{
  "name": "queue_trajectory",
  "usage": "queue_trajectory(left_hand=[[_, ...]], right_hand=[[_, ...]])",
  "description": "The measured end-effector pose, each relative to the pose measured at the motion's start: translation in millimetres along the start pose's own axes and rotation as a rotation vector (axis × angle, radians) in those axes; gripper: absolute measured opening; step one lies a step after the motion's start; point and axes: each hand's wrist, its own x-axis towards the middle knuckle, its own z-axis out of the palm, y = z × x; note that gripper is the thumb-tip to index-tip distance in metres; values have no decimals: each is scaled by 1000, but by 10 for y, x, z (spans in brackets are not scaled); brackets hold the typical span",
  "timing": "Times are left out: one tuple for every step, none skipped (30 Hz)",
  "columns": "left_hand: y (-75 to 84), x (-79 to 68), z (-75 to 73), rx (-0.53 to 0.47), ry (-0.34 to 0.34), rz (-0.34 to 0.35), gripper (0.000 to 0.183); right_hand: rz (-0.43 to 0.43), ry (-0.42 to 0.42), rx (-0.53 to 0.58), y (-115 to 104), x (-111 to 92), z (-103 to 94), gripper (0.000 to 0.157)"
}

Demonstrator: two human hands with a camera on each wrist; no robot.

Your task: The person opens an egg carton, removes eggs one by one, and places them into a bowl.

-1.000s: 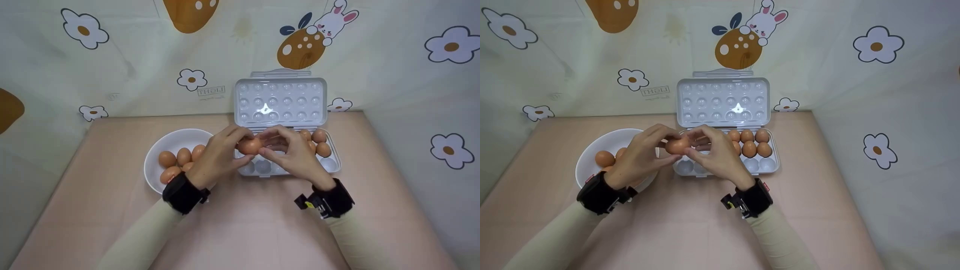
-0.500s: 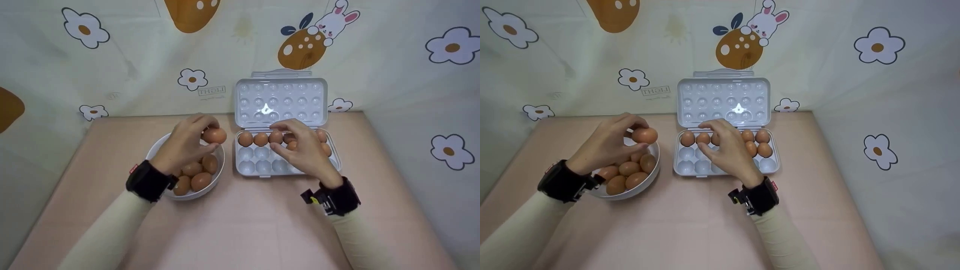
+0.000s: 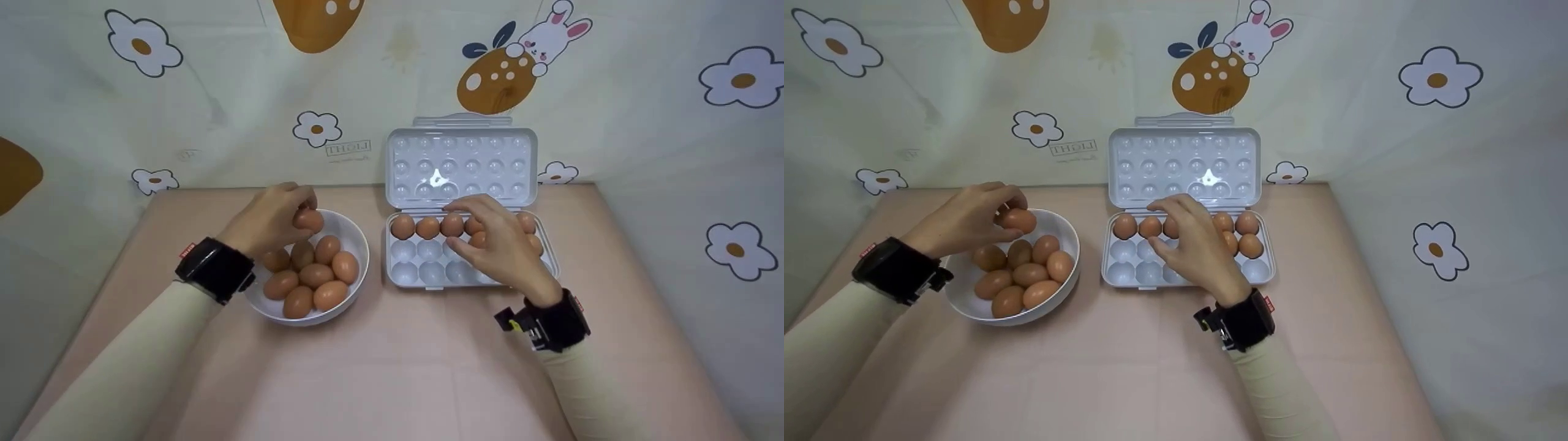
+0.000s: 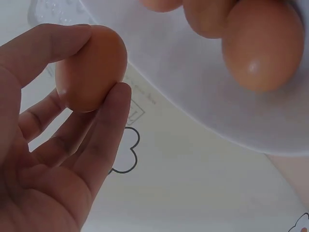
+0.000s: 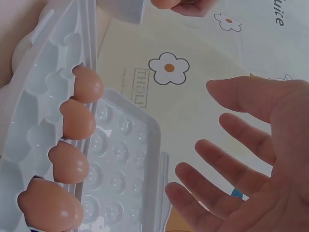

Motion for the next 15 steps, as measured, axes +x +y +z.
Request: queue_trajectory(left_hand=[[-16,12,8,9,-14,-10,29],[-34,23,16,20,-25,-15,29],[-50,36,26,34,-35,-17,28],[-66,51,39,48,-45,-18,28],[-77,64,50,64,-55,-18,27],[-82,73,58,75,-66,-23,27],[-87,86,65,87,-79,-28,26],[-92,98,72,94,-94,-36,26],[-92,107,76,103,-107,-41,25],[-91,115,80,108,-118,-47,25],[-88,122,83,110,-128,-50,25],[-86,129,88,112,-137,-54,24],[-85,137,95,115,-142,-52,25],[-83,146,103,118,-145,-49,25],[-80,156,114,123,-147,-45,25]], right_hand=[[-6,1,-5,4,-3,0,45],[-10,2,-8,8,-5,1,46],[-12,2,-12,12,-7,1,46],[-11,0,-13,13,-8,1,46],[-9,-3,-13,14,-7,1,46],[-4,-7,-13,13,-5,0,46],[2,-11,-12,14,-6,1,47],[8,-15,-12,16,-7,1,46],[12,-18,-11,16,-7,0,46],[14,-21,-10,17,-6,-1,46],[16,-23,-9,16,-5,-2,46],[18,-25,-9,17,-5,-2,46],[17,-25,-9,18,-5,-3,46],[17,-26,-9,19,-4,-4,46],[18,-28,-8,20,-3,-4,46]])
